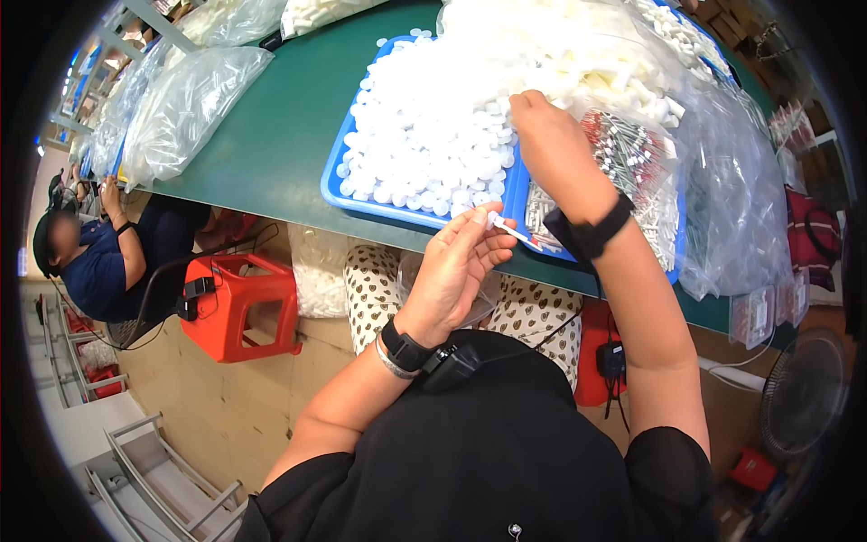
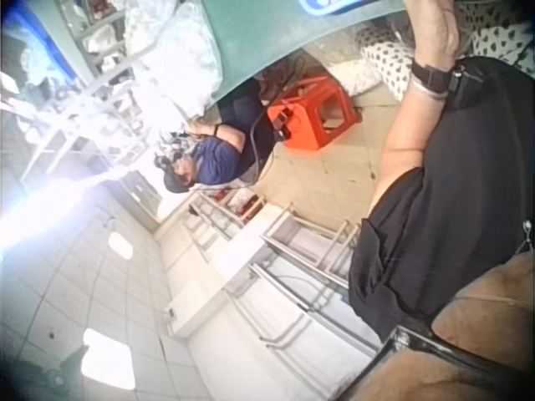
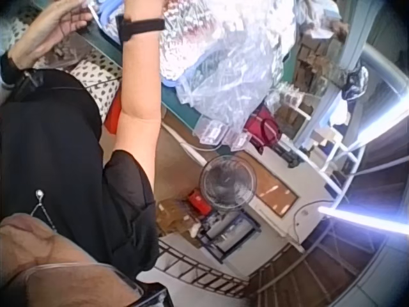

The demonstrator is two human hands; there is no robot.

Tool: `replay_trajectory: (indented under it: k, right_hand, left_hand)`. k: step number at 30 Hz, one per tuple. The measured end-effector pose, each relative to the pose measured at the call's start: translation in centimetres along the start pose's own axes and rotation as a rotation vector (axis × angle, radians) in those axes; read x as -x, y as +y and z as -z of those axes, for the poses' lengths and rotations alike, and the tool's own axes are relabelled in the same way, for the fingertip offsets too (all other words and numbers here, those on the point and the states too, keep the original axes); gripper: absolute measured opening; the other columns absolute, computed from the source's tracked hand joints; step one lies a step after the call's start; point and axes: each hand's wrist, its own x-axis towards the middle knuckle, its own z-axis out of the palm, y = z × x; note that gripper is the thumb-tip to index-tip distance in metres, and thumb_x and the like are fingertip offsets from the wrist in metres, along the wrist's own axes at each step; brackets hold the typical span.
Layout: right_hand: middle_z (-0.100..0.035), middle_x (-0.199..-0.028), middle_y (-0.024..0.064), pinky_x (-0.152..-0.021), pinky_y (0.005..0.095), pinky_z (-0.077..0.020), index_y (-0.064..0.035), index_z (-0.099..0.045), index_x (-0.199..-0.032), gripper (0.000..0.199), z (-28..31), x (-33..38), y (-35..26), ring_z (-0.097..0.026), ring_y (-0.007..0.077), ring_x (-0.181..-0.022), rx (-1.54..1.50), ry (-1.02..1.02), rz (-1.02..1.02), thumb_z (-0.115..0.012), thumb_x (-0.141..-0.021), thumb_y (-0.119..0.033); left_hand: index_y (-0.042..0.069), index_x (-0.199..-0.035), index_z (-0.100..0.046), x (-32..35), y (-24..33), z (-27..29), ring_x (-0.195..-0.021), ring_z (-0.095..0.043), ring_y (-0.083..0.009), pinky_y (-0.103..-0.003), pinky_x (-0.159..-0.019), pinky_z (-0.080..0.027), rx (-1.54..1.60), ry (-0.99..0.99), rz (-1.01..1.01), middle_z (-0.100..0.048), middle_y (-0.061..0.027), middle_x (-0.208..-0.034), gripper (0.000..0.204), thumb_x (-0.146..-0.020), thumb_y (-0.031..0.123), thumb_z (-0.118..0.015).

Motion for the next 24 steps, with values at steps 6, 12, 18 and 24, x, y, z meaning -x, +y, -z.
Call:
replay_trajectory:
  k: [6, 12, 18, 24]
  right_hand:
    - [-0.057, -0.091, 0.0207, -0.065, 0.0473, -0.0539, 0.0017, -0.052, -0.087, 0.005, -1.2, -0.5, 0.5, -0.065, 0.0400, -0.075, 0.085, 0.090, 0.028, -0.054, -0.087, -0.003]
    - [-0.058, -0.091, 0.0221, -0.066, 0.0462, -0.0511, 0.0013, -0.054, -0.099, 0.011, 3.1, 3.8, -2.6, -0.062, 0.0409, -0.082, -0.328, 0.029, -0.013, -0.053, -0.095, -0.009]
    - [-0.061, -0.093, 0.0177, -0.069, 0.0389, -0.0489, 0.0025, -0.056, -0.113, 0.020, 5.9, 10.2, -4.2, -0.060, 0.0319, -0.076, -0.840, -0.173, -0.161, -0.055, -0.096, -0.008]
    - [-0.067, -0.095, 0.0056, -0.062, 0.0218, -0.0482, 0.0010, -0.058, -0.116, 0.019, 5.7, 13.6, -3.8, -0.056, 0.0058, -0.069, -1.465, -0.270, -0.614, -0.053, -0.101, -0.010]
  left_hand:
    - [-0.001, -0.128, -0.054, 0.1, 0.7, 0.4, -0.093, -0.063, -0.0124, -0.026, -0.084, -0.053, -0.041, 0.002, -0.029, -0.066, -0.0103, -0.109, 0.042, -0.101, 0.031, -0.056]
    - [0.000, -0.122, -0.057, 0.4, 1.9, 0.0, -0.094, -0.063, -0.0141, -0.028, -0.083, -0.052, -0.018, -0.025, -0.199, -0.065, -0.0116, -0.115, 0.036, -0.103, 0.030, -0.052]
    - [0.000, -0.122, -0.057, 0.3, 0.9, -0.3, -0.100, -0.063, -0.0175, -0.031, -0.086, -0.051, -0.222, -0.154, -0.249, -0.061, -0.0137, -0.123, 0.036, -0.103, 0.031, -0.050]
    - [0.000, -0.113, -0.062, 0.8, -0.3, -1.4, -0.092, -0.062, -0.0116, -0.027, -0.086, -0.050, -0.269, -0.129, -0.153, -0.067, -0.0081, -0.111, 0.030, -0.103, 0.027, -0.053]
